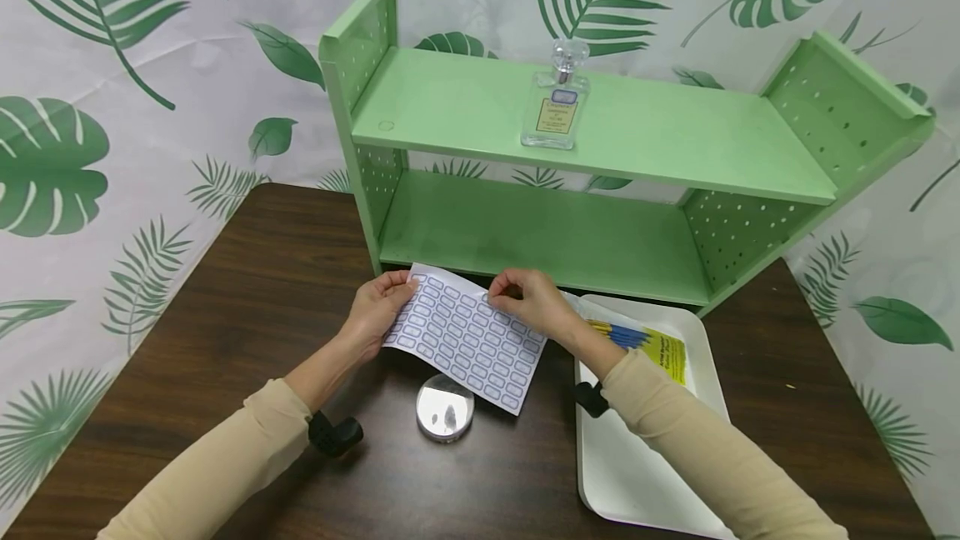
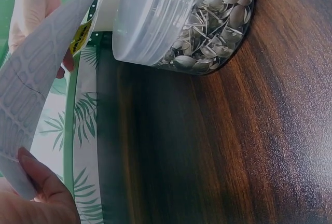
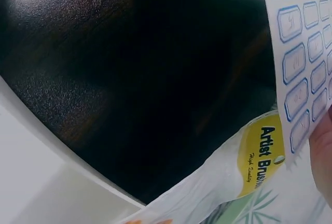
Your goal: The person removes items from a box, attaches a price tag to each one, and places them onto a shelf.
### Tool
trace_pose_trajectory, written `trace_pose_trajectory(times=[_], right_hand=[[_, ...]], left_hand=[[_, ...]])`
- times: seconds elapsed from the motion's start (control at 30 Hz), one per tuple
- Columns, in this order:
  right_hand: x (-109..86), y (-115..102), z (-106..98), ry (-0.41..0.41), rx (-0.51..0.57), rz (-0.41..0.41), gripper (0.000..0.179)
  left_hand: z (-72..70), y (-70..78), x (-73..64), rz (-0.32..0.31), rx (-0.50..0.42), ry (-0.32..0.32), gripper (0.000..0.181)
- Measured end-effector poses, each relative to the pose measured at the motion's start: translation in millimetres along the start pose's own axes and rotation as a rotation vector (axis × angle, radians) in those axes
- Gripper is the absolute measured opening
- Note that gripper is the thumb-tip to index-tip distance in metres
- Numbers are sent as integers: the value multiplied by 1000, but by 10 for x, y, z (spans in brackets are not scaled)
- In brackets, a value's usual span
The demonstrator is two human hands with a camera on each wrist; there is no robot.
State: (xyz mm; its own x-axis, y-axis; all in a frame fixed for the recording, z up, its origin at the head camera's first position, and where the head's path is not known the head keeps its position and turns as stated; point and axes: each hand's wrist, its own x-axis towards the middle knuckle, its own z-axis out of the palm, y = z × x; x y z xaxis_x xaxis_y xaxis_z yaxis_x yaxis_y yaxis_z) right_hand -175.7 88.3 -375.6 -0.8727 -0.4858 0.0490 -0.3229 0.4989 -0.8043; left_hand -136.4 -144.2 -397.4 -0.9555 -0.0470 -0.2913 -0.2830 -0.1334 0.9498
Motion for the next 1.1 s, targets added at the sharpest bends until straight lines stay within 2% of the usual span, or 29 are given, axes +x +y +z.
trace_pose_trajectory(times=[0.17, 0.4, 0.87, 1.1], right_hand=[[-13, 3, 1, 39, 0, 34, 8], [-25, -22, 25, 70, -64, 0, 9], [-21, -19, 41, 76, -68, 19, 6], [-25, -3, 38, 75, -28, 17, 4]], left_hand=[[5, 0, -8, -1, 1, 4, 23], [22, 4, -25, 1, -23, 8, 23], [42, 4, -22, 8, -29, 30, 23], [48, -18, -7, 7, -26, 42, 23]])
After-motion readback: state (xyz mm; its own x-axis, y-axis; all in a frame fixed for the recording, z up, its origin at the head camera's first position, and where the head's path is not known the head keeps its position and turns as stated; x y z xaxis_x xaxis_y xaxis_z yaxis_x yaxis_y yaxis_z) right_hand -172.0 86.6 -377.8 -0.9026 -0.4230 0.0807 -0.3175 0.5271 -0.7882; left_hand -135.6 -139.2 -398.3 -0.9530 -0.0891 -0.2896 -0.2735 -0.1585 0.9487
